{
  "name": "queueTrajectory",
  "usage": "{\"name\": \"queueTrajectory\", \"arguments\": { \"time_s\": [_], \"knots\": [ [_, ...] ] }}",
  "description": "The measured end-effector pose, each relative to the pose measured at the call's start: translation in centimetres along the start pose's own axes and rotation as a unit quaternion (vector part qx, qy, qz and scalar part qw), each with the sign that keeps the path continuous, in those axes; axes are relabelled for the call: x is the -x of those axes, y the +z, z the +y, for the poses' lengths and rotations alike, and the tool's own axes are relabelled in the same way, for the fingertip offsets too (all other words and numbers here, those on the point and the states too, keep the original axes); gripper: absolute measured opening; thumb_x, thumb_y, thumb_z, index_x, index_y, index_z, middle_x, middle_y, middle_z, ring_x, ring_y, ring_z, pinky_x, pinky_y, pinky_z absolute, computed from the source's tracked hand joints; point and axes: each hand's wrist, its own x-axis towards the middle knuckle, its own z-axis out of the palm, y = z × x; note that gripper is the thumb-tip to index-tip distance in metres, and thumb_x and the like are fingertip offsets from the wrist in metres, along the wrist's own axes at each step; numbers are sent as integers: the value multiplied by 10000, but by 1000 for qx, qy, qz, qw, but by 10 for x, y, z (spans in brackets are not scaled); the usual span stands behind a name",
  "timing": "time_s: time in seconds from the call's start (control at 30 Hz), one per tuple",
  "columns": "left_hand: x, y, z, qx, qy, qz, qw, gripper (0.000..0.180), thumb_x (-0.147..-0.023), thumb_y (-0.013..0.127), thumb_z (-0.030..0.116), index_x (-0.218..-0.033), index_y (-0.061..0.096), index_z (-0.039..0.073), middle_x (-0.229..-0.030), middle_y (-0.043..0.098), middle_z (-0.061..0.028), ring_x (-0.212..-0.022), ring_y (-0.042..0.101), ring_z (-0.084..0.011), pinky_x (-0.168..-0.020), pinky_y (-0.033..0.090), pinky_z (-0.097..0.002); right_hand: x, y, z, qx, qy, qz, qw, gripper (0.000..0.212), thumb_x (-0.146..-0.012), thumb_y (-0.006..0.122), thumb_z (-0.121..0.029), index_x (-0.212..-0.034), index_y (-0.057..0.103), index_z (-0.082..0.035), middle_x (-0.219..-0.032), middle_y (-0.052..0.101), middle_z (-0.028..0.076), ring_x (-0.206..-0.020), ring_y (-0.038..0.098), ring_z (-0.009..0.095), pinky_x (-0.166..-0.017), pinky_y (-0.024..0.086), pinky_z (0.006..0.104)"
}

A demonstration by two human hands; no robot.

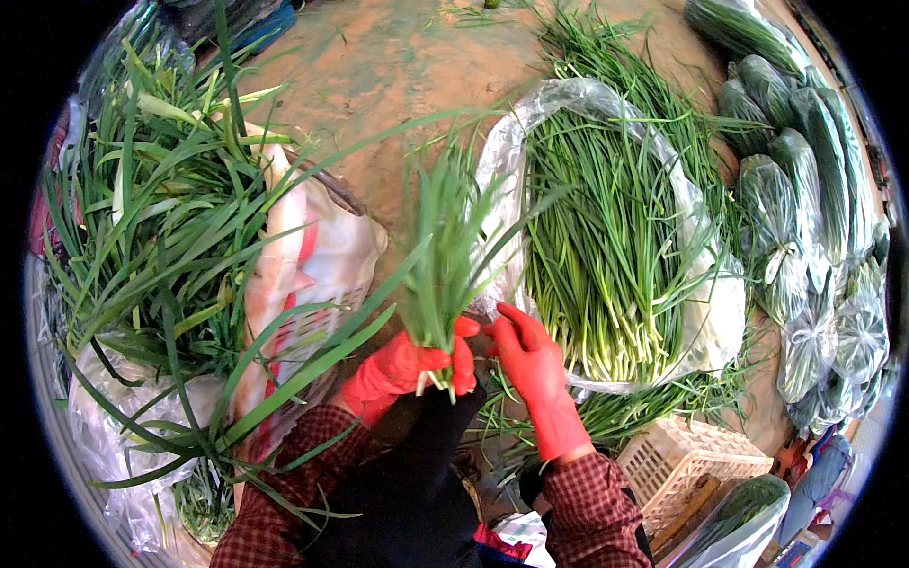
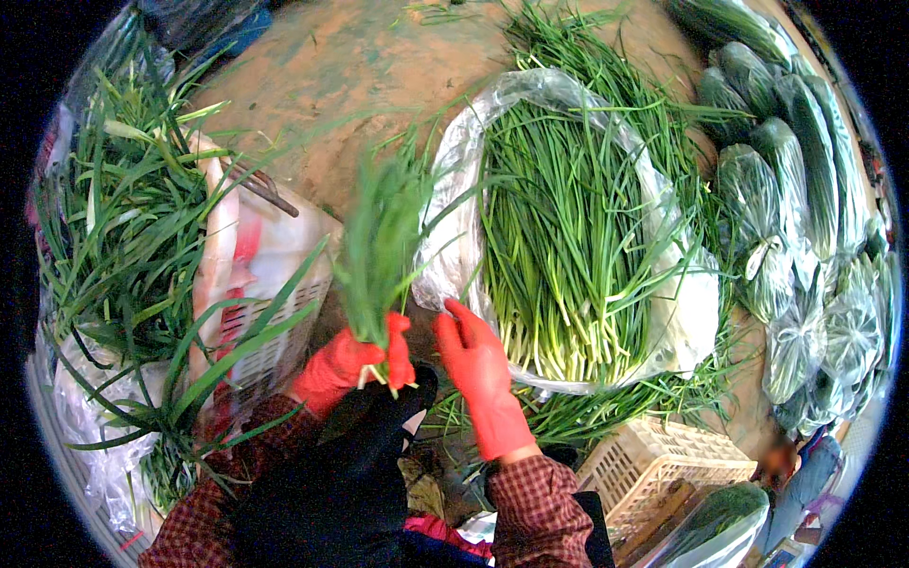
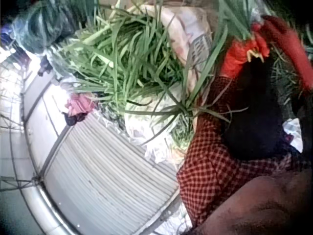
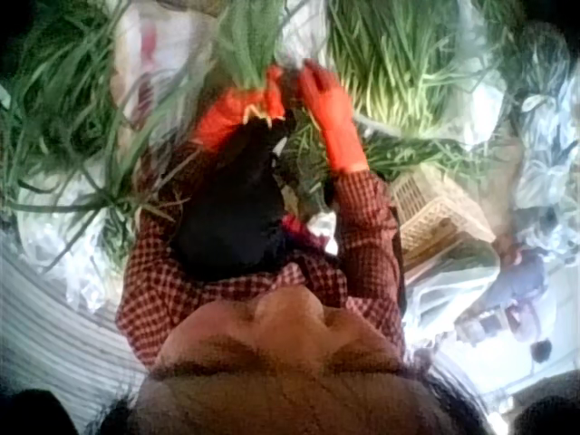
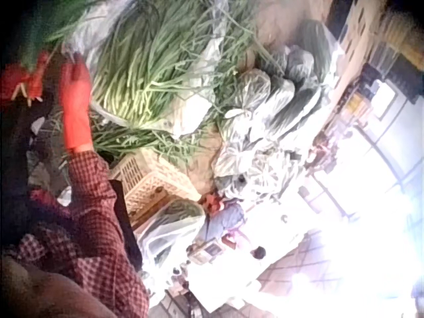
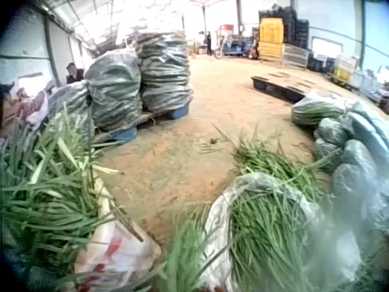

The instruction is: The person sorts bunches of green chives and places them into plastic bags by hand while sitting in an agricultural warehouse. They gather the chives, align the ends, and tuck them into clear plastic bags.

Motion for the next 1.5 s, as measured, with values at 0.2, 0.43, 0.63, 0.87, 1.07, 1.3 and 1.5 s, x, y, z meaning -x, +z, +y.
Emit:
{"name": "queueTrajectory", "arguments": {
  "time_s": [0.2, 0.43, 0.63, 0.87, 1.07, 1.3, 1.5],
  "knots": [
    [-21, -20, 9, 86, 9, 325, 942, 532, -903, 520, 210, -1374, 320, 66, -751, 524, -10, -655, 501, -122, -648, 444, -303, 27, 16, 22, 249, -39, -41, 967, 344, -866, 534, -308, -1136, 586, -101, -1020, 612, 194, -955, 579, 366, -827, 466, 398],
    [-5, -9, -17, 44, -51, 195, 979, 634, -840, 606, 278, -1345, 333, 11, -693, 441, -1, -588, 427, -114, -577, 391, -269, 40, 8, 18, -185, 102, 10, 977, 418, -899, 545, -302, -1188, 533, -1, -962, 650, 104, -889, 610, 190, -806, 469, 301],
    [-3, 9, -11, 36, -175, 79, 981, 354, -774, 611, 246, -1013, 592, -14, -671, 584, -104, -599, 574, -190, -536, 445, -289, 12, 6, -20, -294, 83, -161, 939, 514, -904, 536, -278, -1309, 391, 3, -1109, 579, 139, -848, 613, 195, -738, 486, 281],
    [-27, 39, -33, -25, -184, 155, 970, 337, -752, 677, 302, -920, 611, 18, -745, 623, -76, -662, 592, -179, -620, 476, -303, -10, 9, -20, 83, 42, 57, 994, 551, -772, 671, -371, -1119, 526, 33, -924, 634, 236, -718, 640, 347, -669, 511, 440],
    [-10, 12, -48, -119, -178, 221, 951, 204, -806, 609, 206, -885, 585, 20, -668, 554, -31, -592, 539, -139, -578, 441, -289, 5, -1, -72, 395, -164, 86, 900, 661, -697, 710, -444, -1132, 521, 16, -874, 600, 230, -809, 580, 383, -727, 461, 443],
    [-15, 21, -21, 153, -103, 286, 940, 231, -886, 525, 191, -1031, 523, 12, -640, 435, 7, -499, 391, -97, -522, 345, -271, -12, -100, -45, 682, -135, 232, 680, 843, -690, 713, -404, -1349, 328, -47, -1328, 408, 208, -1170, 451, 366, -970, 373, 385],
    [-19, 39, -9, 87, -111, 288, 947, 242, -891, 517, 178, -1054, 507, -1, -644, 421, 7, -516, 387, -98, -536, 345, -268, -13, -262, 30, 250, -45, 236, 938, 509, -861, 607, -297, -1243, 482, 14, -1076, 602, 94, -924, 556, 167, -847, 426, 277]
  ]
}}
